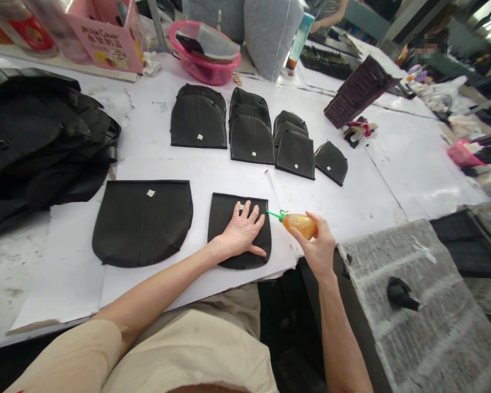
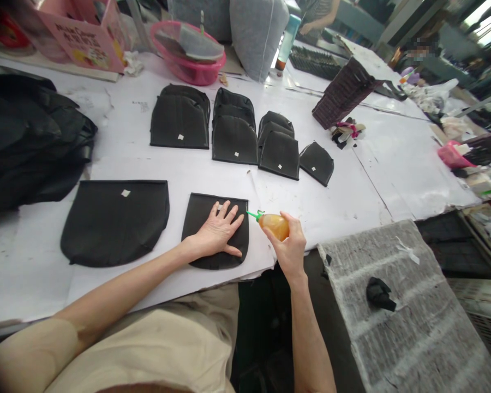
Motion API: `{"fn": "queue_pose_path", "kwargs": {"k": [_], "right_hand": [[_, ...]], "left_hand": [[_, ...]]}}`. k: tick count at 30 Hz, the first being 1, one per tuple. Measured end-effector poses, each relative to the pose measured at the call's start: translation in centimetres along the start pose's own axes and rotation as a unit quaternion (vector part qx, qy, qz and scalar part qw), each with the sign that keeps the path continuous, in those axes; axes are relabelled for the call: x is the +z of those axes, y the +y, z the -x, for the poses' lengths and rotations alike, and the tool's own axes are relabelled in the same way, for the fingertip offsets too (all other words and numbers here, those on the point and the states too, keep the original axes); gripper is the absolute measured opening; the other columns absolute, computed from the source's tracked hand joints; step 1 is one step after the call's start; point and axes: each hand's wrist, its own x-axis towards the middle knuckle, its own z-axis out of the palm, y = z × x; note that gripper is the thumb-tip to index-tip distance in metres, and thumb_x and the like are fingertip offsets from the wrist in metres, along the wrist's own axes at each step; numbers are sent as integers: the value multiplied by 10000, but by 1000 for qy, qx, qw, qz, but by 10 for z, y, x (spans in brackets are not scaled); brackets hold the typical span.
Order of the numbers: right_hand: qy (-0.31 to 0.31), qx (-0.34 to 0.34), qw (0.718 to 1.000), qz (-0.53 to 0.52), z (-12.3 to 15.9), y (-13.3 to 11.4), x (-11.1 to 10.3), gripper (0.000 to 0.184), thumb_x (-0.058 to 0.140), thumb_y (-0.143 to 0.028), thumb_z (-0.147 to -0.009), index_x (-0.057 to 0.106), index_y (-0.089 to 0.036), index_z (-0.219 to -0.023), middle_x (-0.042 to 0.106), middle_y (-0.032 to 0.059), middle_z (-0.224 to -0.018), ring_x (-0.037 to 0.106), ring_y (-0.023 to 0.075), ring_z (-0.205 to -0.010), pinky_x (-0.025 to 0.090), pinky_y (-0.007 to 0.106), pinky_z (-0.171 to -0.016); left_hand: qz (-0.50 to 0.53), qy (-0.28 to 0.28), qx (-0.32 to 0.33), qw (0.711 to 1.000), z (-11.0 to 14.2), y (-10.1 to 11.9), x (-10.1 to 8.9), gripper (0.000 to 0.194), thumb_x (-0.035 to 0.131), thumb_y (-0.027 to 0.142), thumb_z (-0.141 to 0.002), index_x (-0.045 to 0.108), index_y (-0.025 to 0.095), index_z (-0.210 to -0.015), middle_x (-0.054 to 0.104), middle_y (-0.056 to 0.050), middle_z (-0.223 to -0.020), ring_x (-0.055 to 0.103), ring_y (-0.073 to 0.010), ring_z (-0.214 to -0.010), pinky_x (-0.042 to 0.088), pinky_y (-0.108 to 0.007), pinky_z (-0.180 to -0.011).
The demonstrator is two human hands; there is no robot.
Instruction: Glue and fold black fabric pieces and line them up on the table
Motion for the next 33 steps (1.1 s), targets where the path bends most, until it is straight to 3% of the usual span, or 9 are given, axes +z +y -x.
{"fn": "queue_pose_path", "kwargs": {"k": [33], "right_hand": [[-37,18,999,35,40,-13,-29,524,762,-475,-827,609,-246,-1273,669,73,-1170,648,265,-1057,539,430,-945]], "left_hand": [[5,-16,-5,1000,1,1,-6,1128,669,836,-674,472,68,-1476,361,-299,-1557,259,-536,-1453,155,-692,-1163]]}}
